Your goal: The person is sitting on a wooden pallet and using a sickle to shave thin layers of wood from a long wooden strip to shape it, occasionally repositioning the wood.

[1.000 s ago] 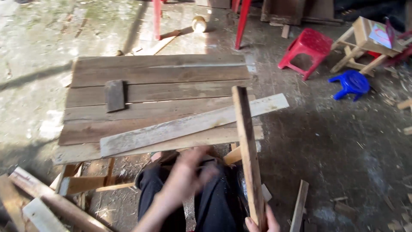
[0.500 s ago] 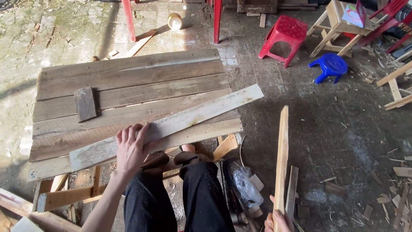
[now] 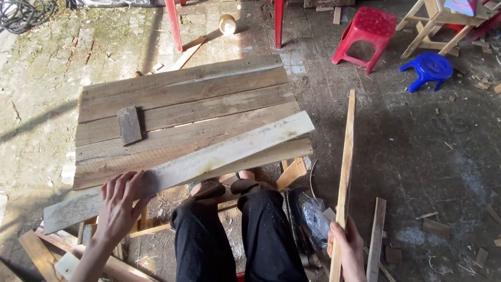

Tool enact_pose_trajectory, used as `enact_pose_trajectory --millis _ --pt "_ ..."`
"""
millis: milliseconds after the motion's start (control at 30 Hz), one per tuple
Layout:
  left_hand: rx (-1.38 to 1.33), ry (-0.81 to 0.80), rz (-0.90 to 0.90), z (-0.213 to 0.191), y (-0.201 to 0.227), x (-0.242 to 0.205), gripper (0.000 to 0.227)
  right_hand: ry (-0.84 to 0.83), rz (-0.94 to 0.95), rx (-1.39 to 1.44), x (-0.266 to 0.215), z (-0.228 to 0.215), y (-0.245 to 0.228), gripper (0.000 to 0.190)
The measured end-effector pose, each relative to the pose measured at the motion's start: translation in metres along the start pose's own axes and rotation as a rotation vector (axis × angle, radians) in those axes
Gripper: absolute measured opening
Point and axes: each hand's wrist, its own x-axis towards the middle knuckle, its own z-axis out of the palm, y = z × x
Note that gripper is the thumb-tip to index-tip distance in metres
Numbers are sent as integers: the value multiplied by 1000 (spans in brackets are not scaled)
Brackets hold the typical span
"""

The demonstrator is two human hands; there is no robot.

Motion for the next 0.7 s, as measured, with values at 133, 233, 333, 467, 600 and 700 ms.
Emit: enact_pose_trajectory --millis 133,233,333,467,600,700 --pt "36 31 -3 10 -10 -4 64 14 -37 -52 2 -10 16 43" --pt "28 49 14 17 -14 -1 62 70 24 -53 -4 -18 22 26" --pt "-27 64 101 17 -12 10 57 162 138 -78 -7 -20 19 33" --pt "-85 -63 133 37 -20 17 60 169 100 -75 -11 -21 21 39" --pt "-76 -132 69 43 -16 26 89 131 54 -44 -10 -6 11 37" --pt "-53 -94 48 58 -19 20 90 190 127 -286 -27 26 -38 64"
